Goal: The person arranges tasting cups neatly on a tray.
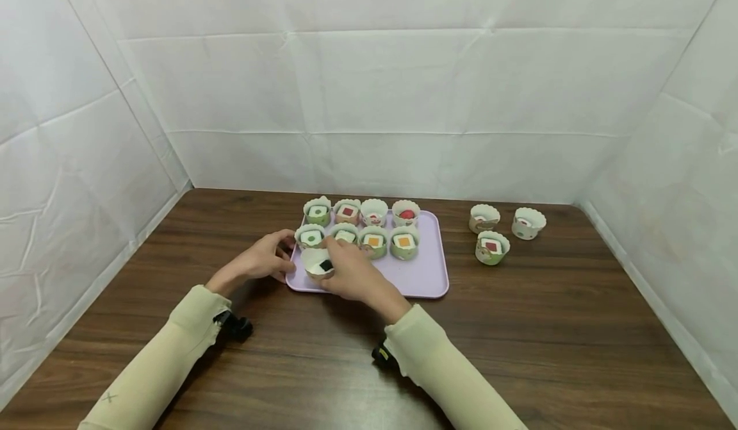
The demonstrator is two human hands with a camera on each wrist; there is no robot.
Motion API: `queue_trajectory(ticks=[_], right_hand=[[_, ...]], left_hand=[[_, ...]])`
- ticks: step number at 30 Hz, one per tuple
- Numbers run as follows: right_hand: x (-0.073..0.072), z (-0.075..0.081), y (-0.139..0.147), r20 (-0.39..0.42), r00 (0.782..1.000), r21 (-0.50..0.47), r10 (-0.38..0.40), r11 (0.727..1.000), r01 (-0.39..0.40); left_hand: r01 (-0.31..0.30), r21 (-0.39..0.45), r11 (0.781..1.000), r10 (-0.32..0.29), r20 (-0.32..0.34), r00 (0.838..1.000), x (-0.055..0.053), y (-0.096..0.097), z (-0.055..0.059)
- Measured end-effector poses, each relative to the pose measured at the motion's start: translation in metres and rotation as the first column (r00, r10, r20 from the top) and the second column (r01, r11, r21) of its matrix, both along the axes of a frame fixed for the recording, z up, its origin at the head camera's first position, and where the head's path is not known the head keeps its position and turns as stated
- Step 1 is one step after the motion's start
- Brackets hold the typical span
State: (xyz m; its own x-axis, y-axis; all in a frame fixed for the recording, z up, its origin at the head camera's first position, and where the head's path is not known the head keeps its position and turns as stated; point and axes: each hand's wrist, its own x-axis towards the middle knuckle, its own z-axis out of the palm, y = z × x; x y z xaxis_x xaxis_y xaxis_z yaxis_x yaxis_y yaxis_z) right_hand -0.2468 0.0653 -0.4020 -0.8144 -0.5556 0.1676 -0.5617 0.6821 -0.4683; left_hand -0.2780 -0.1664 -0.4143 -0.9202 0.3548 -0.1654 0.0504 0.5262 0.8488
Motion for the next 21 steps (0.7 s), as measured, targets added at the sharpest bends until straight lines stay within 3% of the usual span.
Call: queue_trajectory(ticks=[21], right_hand=[[0.003, -0.004, -0.017, 0.156, 0.987, -0.007, -0.040, 0.999, 0.041]], left_hand=[[0.011, -0.003, 1.000, -0.011, 0.006, 1.000, -0.001, -0.001, 0.002]])
